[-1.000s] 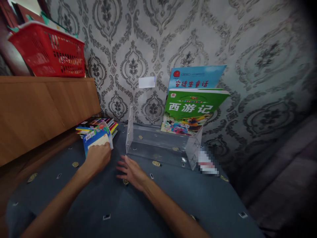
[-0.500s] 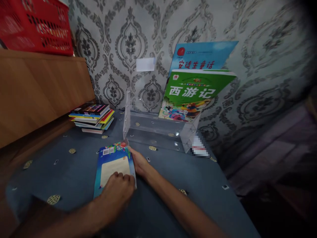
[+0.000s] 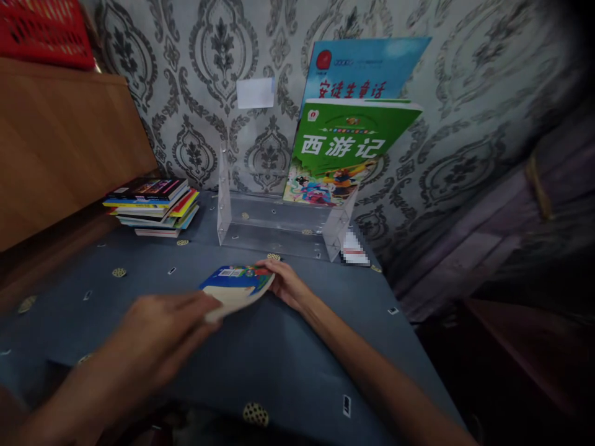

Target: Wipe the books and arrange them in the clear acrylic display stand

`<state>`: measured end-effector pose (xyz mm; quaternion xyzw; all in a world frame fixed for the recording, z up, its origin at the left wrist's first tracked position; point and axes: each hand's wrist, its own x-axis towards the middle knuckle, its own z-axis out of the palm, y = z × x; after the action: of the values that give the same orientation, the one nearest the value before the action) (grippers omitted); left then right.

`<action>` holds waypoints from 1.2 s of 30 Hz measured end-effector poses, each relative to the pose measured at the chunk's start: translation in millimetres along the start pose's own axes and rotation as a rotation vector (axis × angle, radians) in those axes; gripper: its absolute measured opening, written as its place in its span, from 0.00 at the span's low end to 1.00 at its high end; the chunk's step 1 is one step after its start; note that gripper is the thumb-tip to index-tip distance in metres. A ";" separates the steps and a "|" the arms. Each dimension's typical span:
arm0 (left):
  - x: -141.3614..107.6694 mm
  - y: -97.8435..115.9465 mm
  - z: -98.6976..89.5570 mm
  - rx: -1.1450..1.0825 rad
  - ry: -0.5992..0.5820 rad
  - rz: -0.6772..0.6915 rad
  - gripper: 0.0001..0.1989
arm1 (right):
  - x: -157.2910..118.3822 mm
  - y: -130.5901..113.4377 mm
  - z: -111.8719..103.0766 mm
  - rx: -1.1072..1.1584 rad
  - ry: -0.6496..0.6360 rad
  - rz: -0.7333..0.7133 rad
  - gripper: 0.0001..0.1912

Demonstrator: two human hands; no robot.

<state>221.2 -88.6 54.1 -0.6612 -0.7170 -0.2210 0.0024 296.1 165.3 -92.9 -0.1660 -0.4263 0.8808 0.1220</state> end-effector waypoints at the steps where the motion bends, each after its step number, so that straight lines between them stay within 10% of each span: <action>1: 3.3 -5.4 -11.3 -0.068 0.117 -0.022 0.11 | -9.5 -6.0 -3.8 -0.029 -0.054 -0.021 0.16; 5: 24.8 -29.4 -31.4 -0.490 0.404 -0.340 0.13 | -44.3 -29.6 -13.6 -0.288 -0.166 -0.180 0.23; 9: 55.1 -67.5 -4.1 -0.963 0.319 -0.518 0.20 | -68.3 -46.2 -16.7 -0.560 -0.025 -0.300 0.21; 14: 76.2 -113.5 54.8 -0.463 0.081 -0.680 0.20 | -81.1 -36.2 -31.4 -0.723 0.052 -0.023 0.26; 20: 63.1 -109.3 82.0 0.270 0.002 -0.490 0.19 | -88.5 -21.5 -49.3 -1.137 0.215 -0.161 0.25; 27: 44.4 -52.7 133.1 0.225 -0.192 -0.067 0.18 | -67.0 -6.0 -30.1 -1.544 0.206 -0.685 0.10; 36: 17.8 -59.3 146.0 0.316 -0.216 -0.094 0.24 | -90.5 18.9 -24.2 -1.735 0.137 -0.667 0.12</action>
<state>204.9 -26.6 -91.0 -0.6383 -0.7688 -0.0334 0.0190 387.2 138.7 -104.8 -0.1198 -0.9529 0.1617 0.2268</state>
